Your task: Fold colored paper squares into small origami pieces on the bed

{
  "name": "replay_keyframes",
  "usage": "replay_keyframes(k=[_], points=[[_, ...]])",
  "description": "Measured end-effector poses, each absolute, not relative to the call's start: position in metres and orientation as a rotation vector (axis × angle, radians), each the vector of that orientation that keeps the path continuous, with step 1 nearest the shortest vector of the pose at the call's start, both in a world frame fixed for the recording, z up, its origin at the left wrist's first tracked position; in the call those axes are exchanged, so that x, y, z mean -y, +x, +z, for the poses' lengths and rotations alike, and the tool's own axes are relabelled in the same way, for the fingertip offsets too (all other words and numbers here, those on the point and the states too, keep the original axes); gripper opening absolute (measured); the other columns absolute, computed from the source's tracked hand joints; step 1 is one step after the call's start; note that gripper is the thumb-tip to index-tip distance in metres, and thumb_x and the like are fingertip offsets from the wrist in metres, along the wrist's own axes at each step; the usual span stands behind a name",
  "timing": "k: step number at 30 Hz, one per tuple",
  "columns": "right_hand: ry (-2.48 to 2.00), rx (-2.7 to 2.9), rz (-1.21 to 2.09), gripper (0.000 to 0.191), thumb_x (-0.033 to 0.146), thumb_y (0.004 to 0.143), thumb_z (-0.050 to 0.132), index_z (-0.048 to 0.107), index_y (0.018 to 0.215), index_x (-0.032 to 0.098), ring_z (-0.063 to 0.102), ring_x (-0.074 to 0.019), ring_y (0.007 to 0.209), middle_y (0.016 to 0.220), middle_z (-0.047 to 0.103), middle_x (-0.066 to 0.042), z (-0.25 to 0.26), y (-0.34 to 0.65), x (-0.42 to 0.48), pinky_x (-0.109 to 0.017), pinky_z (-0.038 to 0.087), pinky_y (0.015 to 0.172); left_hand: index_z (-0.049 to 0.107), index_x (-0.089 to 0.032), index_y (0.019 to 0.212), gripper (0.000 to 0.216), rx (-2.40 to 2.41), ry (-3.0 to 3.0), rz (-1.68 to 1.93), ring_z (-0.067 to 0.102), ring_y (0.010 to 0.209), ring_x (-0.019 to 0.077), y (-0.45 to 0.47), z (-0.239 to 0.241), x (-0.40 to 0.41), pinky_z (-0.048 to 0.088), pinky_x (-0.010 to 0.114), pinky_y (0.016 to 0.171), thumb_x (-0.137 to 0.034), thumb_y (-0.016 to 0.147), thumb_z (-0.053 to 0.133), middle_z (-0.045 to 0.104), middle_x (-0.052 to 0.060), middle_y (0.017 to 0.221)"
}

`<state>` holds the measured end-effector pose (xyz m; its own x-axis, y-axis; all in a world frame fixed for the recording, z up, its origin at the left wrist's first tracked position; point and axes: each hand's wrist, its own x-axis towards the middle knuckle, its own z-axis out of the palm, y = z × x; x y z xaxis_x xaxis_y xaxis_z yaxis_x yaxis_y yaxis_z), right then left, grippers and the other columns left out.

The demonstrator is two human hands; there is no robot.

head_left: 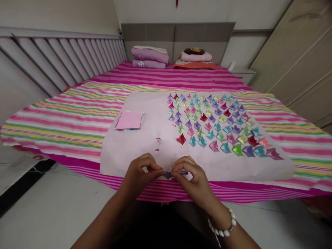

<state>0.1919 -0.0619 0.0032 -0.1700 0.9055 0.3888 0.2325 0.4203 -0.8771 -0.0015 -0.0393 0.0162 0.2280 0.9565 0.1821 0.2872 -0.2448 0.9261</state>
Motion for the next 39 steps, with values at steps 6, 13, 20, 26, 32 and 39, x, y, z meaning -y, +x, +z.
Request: replay_keyframes(k=[6,13,20,26,32,39], points=[[-1.077,1.361,1.046,0.009,0.024,0.077,0.068,0.065,0.070,0.019,0.056,-0.0172,0.070,0.070,0.060,-0.002,-0.003,0.188,0.061,-0.030,0.045,0.065,0.073,-0.021,0.094,0.029,-1.034,1.504,1.099,0.063,0.092,0.0188,0.004,0.001,0.035,0.050,0.032,0.081,-0.025,0.066,0.078,0.068,0.006,0.096],[-1.091,1.100,1.201,0.016,0.033,0.074,0.072,0.066,0.071,0.018,0.052,-0.0141,0.063,0.066,0.059,0.000,-0.010,0.186,0.061,-0.026,0.042,0.058,0.069,-0.016,0.076,0.017,-1.046,1.205,0.924,0.061,0.067,0.0144,0.023,-0.009,0.044,0.051,0.028,0.067,-0.033,0.073,0.071,0.068,0.002,0.070],[-1.013,0.882,1.470,0.028,0.045,0.076,0.070,0.066,0.077,0.018,0.053,-0.0137,0.060,0.068,0.062,-0.001,-0.007,0.184,0.063,-0.026,0.043,0.057,0.072,-0.016,0.083,0.022,-1.036,1.122,0.915,0.053,0.060,0.0109,0.016,-0.020,0.040,0.044,0.024,0.060,-0.037,0.075,0.069,0.062,0.000,0.064],[-0.973,0.884,1.531,0.023,0.038,0.070,0.077,0.067,0.076,0.018,0.052,-0.0121,0.059,0.067,0.062,0.001,-0.008,0.185,0.065,-0.025,0.042,0.057,0.072,-0.015,0.081,0.024,-0.920,0.945,0.916,0.051,0.060,0.0093,0.018,-0.024,0.041,0.042,0.023,0.061,-0.037,0.071,0.074,0.061,0.000,0.064],[-0.997,0.906,1.499,0.023,0.038,0.070,0.076,0.068,0.079,0.018,0.052,-0.0116,0.056,0.066,0.062,0.001,-0.009,0.188,0.062,-0.024,0.042,0.054,0.072,-0.014,0.081,0.030,-0.948,0.927,0.886,0.054,0.061,0.0108,0.018,-0.025,0.040,0.044,0.025,0.062,-0.040,0.067,0.076,0.064,0.002,0.067],[-1.046,1.128,1.385,0.023,0.037,0.069,0.074,0.067,0.079,0.017,0.043,-0.0090,0.050,0.057,0.052,0.004,-0.005,0.190,0.054,-0.021,0.034,0.046,0.056,-0.017,0.075,0.026,-1.022,1.111,1.017,0.059,0.062,0.0114,0.023,-0.025,0.035,0.047,0.025,0.062,-0.033,0.069,0.075,0.064,-0.001,0.069]])
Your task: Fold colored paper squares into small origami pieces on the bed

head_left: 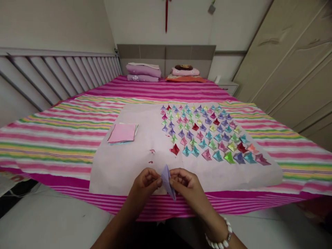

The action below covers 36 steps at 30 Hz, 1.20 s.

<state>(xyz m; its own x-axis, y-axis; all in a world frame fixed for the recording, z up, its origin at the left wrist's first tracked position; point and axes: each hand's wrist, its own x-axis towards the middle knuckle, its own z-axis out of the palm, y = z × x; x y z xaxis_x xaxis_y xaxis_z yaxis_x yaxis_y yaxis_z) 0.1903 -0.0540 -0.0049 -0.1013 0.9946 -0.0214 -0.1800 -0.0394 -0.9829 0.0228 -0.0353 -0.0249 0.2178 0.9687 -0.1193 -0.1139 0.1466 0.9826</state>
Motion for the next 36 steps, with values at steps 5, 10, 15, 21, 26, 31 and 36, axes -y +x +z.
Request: replay_keyframes(k=[5,10,15,21,26,31,36], points=[[-1.150,1.259,1.158,0.012,0.027,0.076,0.061,0.062,0.071,0.016,0.040,-0.0088,0.049,0.057,0.048,0.003,-0.007,0.182,0.052,-0.022,0.032,0.045,0.054,-0.018,0.075,0.017,-1.061,1.237,1.038,0.064,0.068,0.0132,0.032,-0.021,0.039,0.052,0.027,0.067,-0.028,0.075,0.067,0.066,0.001,0.081],[-1.226,1.481,0.719,0.011,0.014,0.078,0.053,0.063,0.074,0.018,0.046,-0.0117,0.054,0.066,0.050,0.000,-0.008,0.179,0.052,-0.024,0.038,0.049,0.061,-0.018,0.092,0.018,-1.024,1.321,1.002,0.068,0.088,0.0180,0.037,-0.012,0.046,0.054,0.031,0.080,-0.033,0.082,0.060,0.069,0.005,0.097],[-1.165,1.637,0.488,0.019,0.005,0.080,0.048,0.062,0.086,0.018,0.053,-0.0149,0.065,0.074,0.056,-0.003,-0.013,0.176,0.055,-0.026,0.045,0.058,0.057,-0.018,0.097,0.026,-1.193,1.347,0.946,0.071,0.077,0.0210,0.042,-0.003,0.052,0.057,0.033,0.073,-0.035,0.079,0.064,0.071,0.004,0.078],[-1.112,1.694,0.385,0.022,0.005,0.086,0.046,0.060,0.096,0.018,0.058,-0.0166,0.076,0.083,0.058,-0.005,-0.022,0.172,0.055,-0.028,0.050,0.067,0.060,-0.019,0.081,0.011,-1.361,1.542,1.009,0.068,0.062,0.0171,0.046,0.000,0.050,0.054,0.027,0.058,-0.029,0.080,0.057,0.069,0.002,0.070],[-1.170,1.697,0.346,0.026,0.003,0.084,0.047,0.059,0.101,0.019,0.058,-0.0179,0.081,0.088,0.057,-0.006,-0.024,0.173,0.053,-0.030,0.051,0.070,0.057,-0.018,0.070,0.010,-1.425,1.557,1.026,0.062,0.053,0.0131,0.047,-0.002,0.047,0.049,0.022,0.050,-0.026,0.077,0.058,0.062,-0.002,0.059],[-1.219,1.713,0.340,0.026,0.004,0.083,0.047,0.059,0.101,0.019,0.059,-0.0188,0.080,0.089,0.057,-0.006,-0.024,0.172,0.051,-0.031,0.052,0.068,0.057,-0.018,0.072,0.006,-1.466,1.648,1.027,0.058,0.052,0.0119,0.047,-0.004,0.045,0.049,0.022,0.050,-0.023,0.076,0.057,0.061,-0.001,0.062],[-1.216,1.670,0.345,0.038,-0.001,0.075,0.045,0.059,0.105,0.019,0.059,-0.0195,0.082,0.092,0.057,-0.007,-0.026,0.170,0.050,-0.032,0.052,0.070,0.059,-0.018,0.078,0.005,-1.543,1.787,1.013,0.057,0.054,0.0124,0.045,-0.009,0.044,0.050,0.025,0.056,-0.019,0.075,0.055,0.059,-0.001,0.066]])
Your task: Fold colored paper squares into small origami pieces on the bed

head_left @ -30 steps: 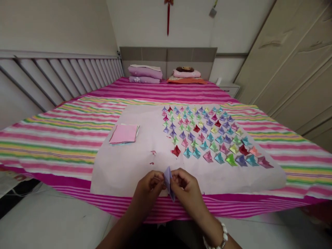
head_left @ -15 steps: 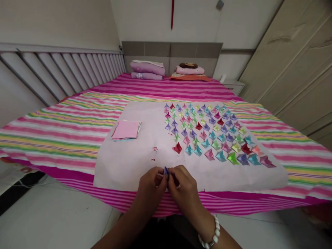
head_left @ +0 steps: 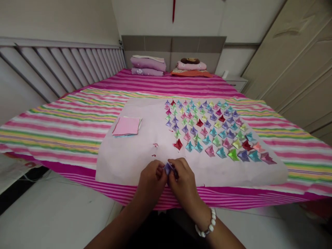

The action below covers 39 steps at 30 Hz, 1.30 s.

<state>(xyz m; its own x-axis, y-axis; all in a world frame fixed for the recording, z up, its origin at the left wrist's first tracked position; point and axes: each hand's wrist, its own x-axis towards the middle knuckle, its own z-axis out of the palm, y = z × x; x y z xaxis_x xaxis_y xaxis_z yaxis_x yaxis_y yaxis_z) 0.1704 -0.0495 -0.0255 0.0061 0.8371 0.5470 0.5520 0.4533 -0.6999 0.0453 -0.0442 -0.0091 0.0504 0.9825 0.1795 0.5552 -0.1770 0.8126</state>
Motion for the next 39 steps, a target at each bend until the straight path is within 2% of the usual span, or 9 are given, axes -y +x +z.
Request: replay_keyframes(k=[5,14,18,22,24,28,32,36,39], points=[[-1.185,1.626,0.371,0.040,-0.003,0.072,0.045,0.060,0.102,0.019,0.058,-0.0193,0.084,0.092,0.057,-0.007,-0.024,0.171,0.048,-0.032,0.053,0.072,0.060,-0.018,0.088,0.014,-1.532,1.746,1.014,0.058,0.057,0.0132,0.046,-0.011,0.042,0.050,0.026,0.057,-0.021,0.075,0.057,0.061,0.000,0.071],[-1.150,1.644,0.372,0.043,-0.003,0.068,0.043,0.061,0.101,0.018,0.059,-0.0206,0.092,0.097,0.059,-0.008,-0.026,0.170,0.049,-0.033,0.052,0.077,0.062,-0.020,0.082,0.014,-1.528,1.827,0.995,0.063,0.068,0.0153,0.045,-0.016,0.036,0.051,0.028,0.064,-0.012,0.073,0.055,0.066,0.000,0.077],[-1.221,1.502,0.512,0.041,0.000,0.067,0.045,0.062,0.100,0.019,0.057,-0.0149,0.070,0.096,0.059,-0.006,-0.024,0.172,0.049,-0.027,0.049,0.060,0.056,-0.020,0.090,0.016,-1.512,1.622,1.056,0.062,0.059,0.0137,0.048,-0.014,0.038,0.051,0.025,0.057,-0.017,0.074,0.059,0.064,-0.001,0.071],[-1.204,1.271,0.835,0.031,0.009,0.070,0.052,0.062,0.098,0.019,0.044,-0.0097,0.052,0.075,0.052,0.001,-0.022,0.177,0.049,-0.022,0.039,0.047,0.049,-0.020,0.079,0.012,-1.437,1.551,1.081,0.065,0.060,0.0148,0.047,-0.009,0.042,0.052,0.024,0.055,-0.023,0.076,0.060,0.064,-0.001,0.067],[-1.168,1.197,0.961,0.029,0.013,0.070,0.055,0.061,0.098,0.019,0.042,-0.0098,0.051,0.066,0.047,0.004,-0.021,0.179,0.049,-0.021,0.035,0.045,0.048,-0.020,0.072,0.012,-1.378,1.571,1.088,0.067,0.063,0.0147,0.045,-0.007,0.044,0.053,0.024,0.056,-0.022,0.078,0.058,0.068,0.003,0.077],[-1.137,1.124,1.051,0.028,0.016,0.068,0.057,0.062,0.096,0.018,0.037,-0.0091,0.049,0.059,0.042,0.007,-0.021,0.182,0.048,-0.020,0.030,0.043,0.059,-0.019,0.078,0.012,-1.210,1.866,1.119,0.068,0.089,0.0176,0.039,-0.006,0.044,0.056,0.030,0.076,-0.012,0.082,0.050,0.069,0.008,0.104],[-1.121,1.049,1.131,0.028,0.020,0.068,0.062,0.062,0.096,0.016,0.034,-0.0080,0.046,0.054,0.039,0.009,-0.021,0.185,0.046,-0.020,0.029,0.043,0.065,-0.020,0.106,0.042,-0.986,2.167,0.989,0.061,0.112,0.0192,0.033,-0.006,0.043,0.050,0.036,0.096,0.000,0.078,0.041,0.063,0.011,0.121],[-1.086,1.016,1.215,0.030,0.025,0.069,0.066,0.062,0.098,0.016,0.033,-0.0072,0.045,0.053,0.039,0.010,-0.017,0.189,0.046,-0.020,0.027,0.044,0.060,-0.025,0.120,0.053,-1.036,2.209,0.813,0.058,0.117,0.0215,0.030,-0.005,0.044,0.048,0.038,0.099,-0.003,0.072,0.052,0.058,0.008,0.131],[-1.072,1.043,1.255,0.031,0.033,0.074,0.066,0.063,0.100,0.016,0.039,-0.0087,0.046,0.051,0.042,0.008,-0.012,0.190,0.048,-0.022,0.030,0.046,0.067,-0.027,0.108,0.039,-1.135,2.141,0.845,0.063,0.107,0.0216,0.029,-0.003,0.043,0.051,0.036,0.093,-0.010,0.074,0.060,0.066,0.004,0.120]])
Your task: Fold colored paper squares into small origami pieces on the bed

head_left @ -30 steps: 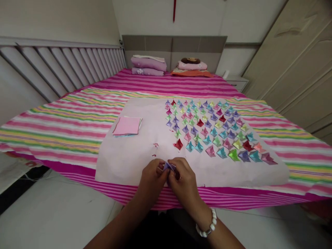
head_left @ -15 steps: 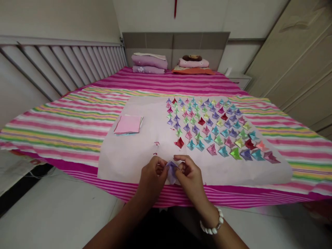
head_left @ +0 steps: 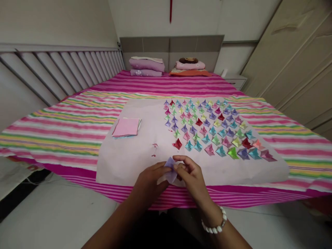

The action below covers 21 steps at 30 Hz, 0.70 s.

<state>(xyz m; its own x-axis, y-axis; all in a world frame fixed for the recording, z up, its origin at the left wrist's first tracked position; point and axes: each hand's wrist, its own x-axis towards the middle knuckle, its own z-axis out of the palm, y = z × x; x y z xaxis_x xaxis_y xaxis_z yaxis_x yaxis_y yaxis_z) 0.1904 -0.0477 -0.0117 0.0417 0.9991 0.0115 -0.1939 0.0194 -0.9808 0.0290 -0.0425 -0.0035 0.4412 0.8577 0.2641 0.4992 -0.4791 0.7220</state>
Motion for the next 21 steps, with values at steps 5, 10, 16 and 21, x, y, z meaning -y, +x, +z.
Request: replay_keyframes(k=[5,10,16,21], points=[[-1.037,1.066,1.256,0.030,0.041,0.085,0.059,0.065,0.102,0.017,0.046,-0.0106,0.049,0.052,0.051,0.005,-0.010,0.194,0.052,-0.024,0.038,0.052,0.073,-0.021,0.085,0.012,-1.244,1.851,1.012,0.066,0.080,0.0181,0.029,0.005,0.039,0.052,0.027,0.069,-0.022,0.077,0.065,0.073,0.005,0.091],[-1.025,1.096,1.227,0.024,0.037,0.086,0.060,0.066,0.100,0.019,0.052,-0.0122,0.054,0.057,0.058,0.002,-0.010,0.197,0.057,-0.025,0.043,0.056,0.074,-0.021,0.088,0.014,-1.218,1.672,0.973,0.065,0.082,0.0176,0.027,0.012,0.039,0.049,0.026,0.069,-0.024,0.079,0.062,0.073,0.004,0.093],[-0.958,1.269,0.931,0.015,0.026,0.084,0.062,0.069,0.096,0.021,0.059,-0.0146,0.070,0.094,0.063,-0.006,-0.003,0.196,0.062,-0.027,0.050,0.060,0.073,-0.019,0.083,0.017,-1.110,1.452,0.938,0.064,0.083,0.0196,0.025,0.014,0.038,0.050,0.030,0.076,-0.032,0.079,0.062,0.073,0.004,0.084],[-0.900,1.437,0.761,0.014,0.016,0.084,0.062,0.069,0.094,0.023,0.060,-0.0159,0.076,0.103,0.061,-0.008,0.000,0.191,0.069,-0.031,0.052,0.065,0.072,-0.018,0.077,0.017,-1.130,1.350,0.890,0.061,0.068,0.0160,0.024,0.012,0.038,0.049,0.027,0.064,-0.033,0.077,0.064,0.071,0.003,0.073]])
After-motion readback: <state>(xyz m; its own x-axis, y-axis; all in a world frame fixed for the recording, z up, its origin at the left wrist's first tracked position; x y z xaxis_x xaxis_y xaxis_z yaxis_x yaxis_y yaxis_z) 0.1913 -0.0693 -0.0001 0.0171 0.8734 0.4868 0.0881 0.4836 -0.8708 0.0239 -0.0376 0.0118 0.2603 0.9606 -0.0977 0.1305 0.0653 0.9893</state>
